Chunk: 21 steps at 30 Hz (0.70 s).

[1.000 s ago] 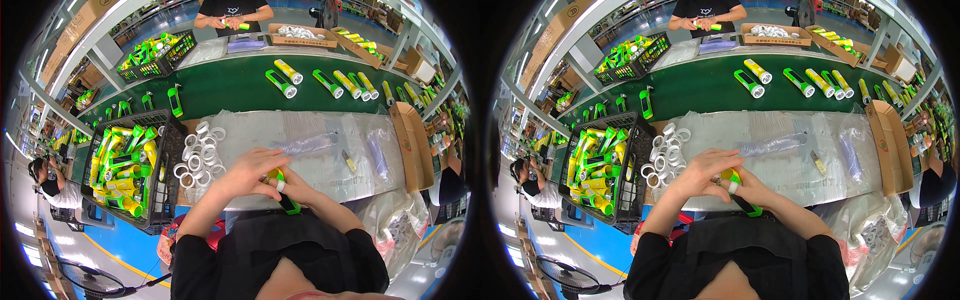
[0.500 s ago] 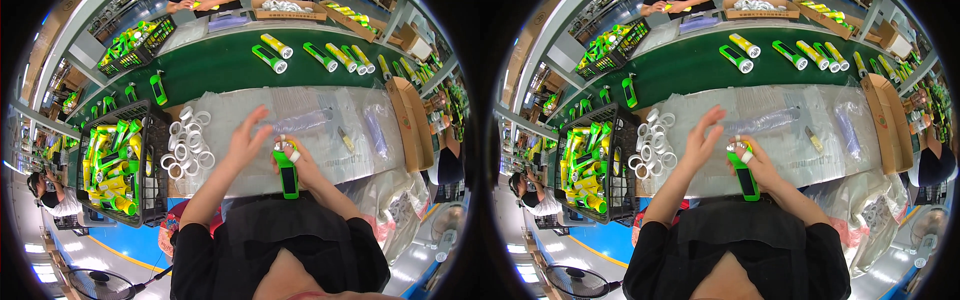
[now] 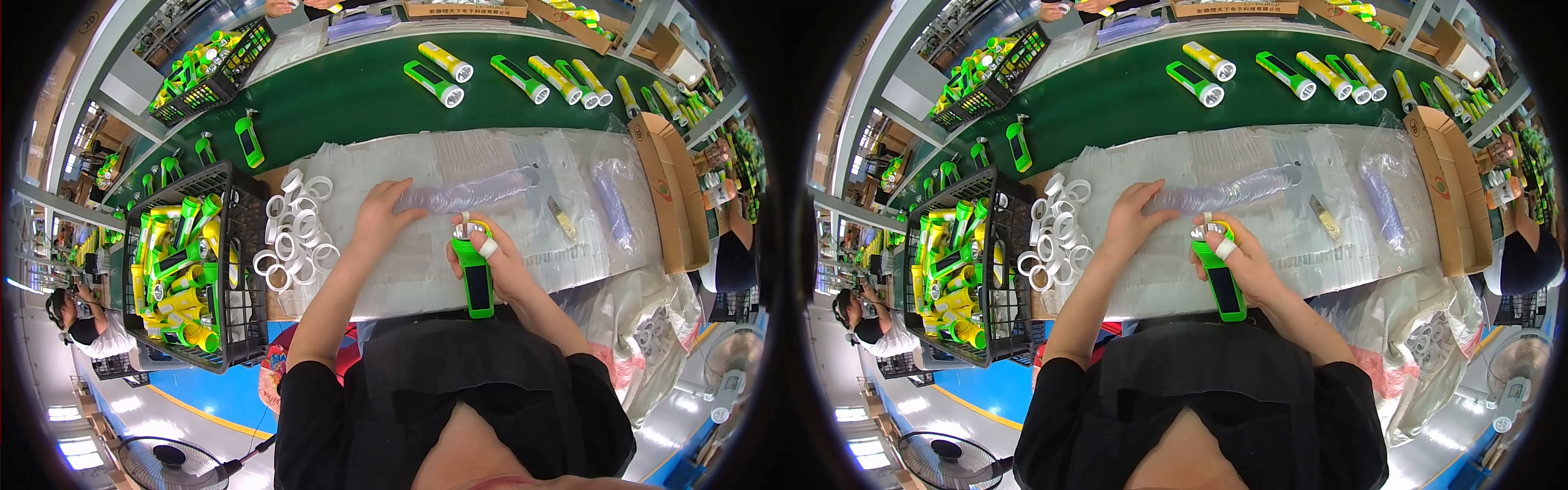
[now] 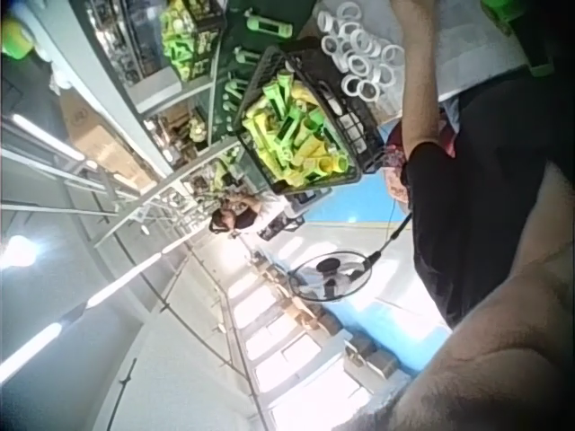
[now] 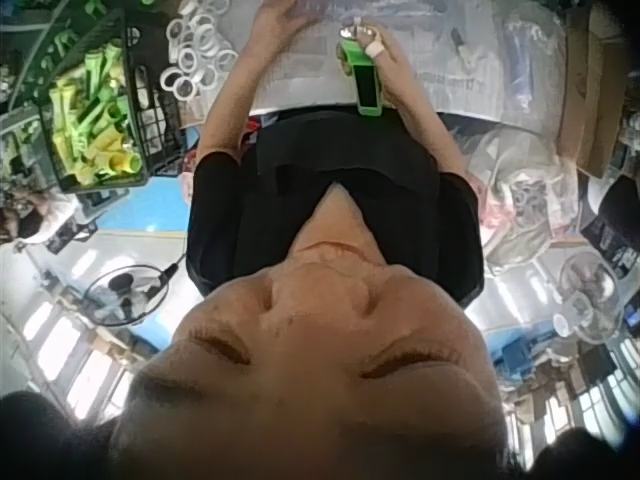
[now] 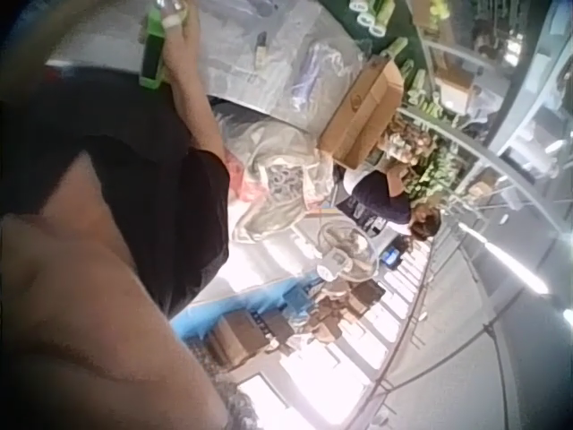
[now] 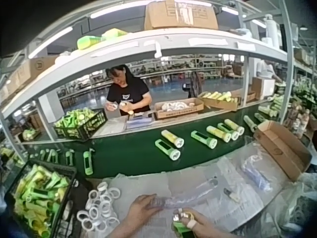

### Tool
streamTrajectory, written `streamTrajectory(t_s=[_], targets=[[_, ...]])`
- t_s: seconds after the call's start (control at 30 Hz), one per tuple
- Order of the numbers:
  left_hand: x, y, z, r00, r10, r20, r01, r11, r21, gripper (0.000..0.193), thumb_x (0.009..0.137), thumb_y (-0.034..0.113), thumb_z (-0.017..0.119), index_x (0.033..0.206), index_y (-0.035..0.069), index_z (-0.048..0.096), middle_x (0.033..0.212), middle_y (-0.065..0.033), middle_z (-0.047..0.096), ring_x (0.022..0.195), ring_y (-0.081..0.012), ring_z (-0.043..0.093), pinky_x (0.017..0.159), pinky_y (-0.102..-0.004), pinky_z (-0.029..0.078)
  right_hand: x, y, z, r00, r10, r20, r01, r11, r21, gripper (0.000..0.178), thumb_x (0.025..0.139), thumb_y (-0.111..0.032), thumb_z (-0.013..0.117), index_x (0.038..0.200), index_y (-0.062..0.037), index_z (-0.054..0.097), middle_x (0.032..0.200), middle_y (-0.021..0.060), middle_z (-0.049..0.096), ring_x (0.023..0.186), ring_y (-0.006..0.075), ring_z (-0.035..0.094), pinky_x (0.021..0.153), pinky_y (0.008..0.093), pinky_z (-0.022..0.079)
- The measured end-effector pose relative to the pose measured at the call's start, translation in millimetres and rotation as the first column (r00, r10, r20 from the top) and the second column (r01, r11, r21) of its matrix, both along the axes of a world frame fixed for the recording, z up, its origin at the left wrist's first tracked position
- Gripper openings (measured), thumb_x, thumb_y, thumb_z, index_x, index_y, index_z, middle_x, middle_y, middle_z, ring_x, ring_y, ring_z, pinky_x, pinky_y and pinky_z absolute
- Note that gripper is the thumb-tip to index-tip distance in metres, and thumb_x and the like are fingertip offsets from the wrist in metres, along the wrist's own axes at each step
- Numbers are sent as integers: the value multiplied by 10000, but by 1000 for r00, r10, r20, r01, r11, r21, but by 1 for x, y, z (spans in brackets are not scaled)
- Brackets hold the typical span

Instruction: Assembling flashlights by inserting reflectors and securing lens caps on an assembly line.

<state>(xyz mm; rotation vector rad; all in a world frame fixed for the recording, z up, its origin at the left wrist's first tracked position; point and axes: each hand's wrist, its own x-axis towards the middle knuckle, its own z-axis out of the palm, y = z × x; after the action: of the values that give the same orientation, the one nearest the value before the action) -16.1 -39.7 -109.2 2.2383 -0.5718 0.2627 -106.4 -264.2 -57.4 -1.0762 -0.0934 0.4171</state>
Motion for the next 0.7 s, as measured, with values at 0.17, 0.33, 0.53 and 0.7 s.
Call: streamTrajectory(t_s=[0.17, 0.33, 0.53, 0.7], targets=[[-39, -14, 52, 992, -123, 34, 127, 969, -210, 449, 869, 154, 675, 1301, 61, 593, 1127, -125, 594, 1028, -242, 556, 770, -319, 471, 5, 7, 6, 998, 46, 44, -44, 998, -45, 492, 954, -423, 571, 1260, -48, 482, 895, 129, 606, 706, 176, 594, 646, 297, 476], [-68, -21, 63, 963, -234, 130, 247, 964, -97, 409, 1006, 248, 439, 1329, 39, 577, 1227, -159, 514, 1112, -288, 481, 899, -366, 425, 6, 18, 13, 986, 109, 126, -103, 993, -54, 390, 979, -255, 575, 1269, -18, 467, 956, 94, 608, 771, 150, 607, 663, 290, 507], [-73, -18, 62, 941, -281, 187, 316, 927, -200, 411, 1006, 231, 400, 1271, -18, 592, 1247, -165, 543, 1154, -325, 497, 977, -417, 379, 7, 23, 10, 965, 188, 184, -169, 979, -116, 393, 973, -243, 581, 1267, -10, 462, 944, 79, 585, 762, 144, 604, 661, 287, 505], [-73, -20, 57, 919, -298, 259, 362, 899, -247, 378, 993, 206, 400, 1227, -11, 602, 1226, -150, 564, 1135, -332, 519, 996, -447, 349, 7, 30, 1, 940, 232, 249, -220, 972, -77, 383, 972, -236, 582, 1262, -20, 456, 996, 79, 553, 753, 144, 597, 657, 283, 500]])
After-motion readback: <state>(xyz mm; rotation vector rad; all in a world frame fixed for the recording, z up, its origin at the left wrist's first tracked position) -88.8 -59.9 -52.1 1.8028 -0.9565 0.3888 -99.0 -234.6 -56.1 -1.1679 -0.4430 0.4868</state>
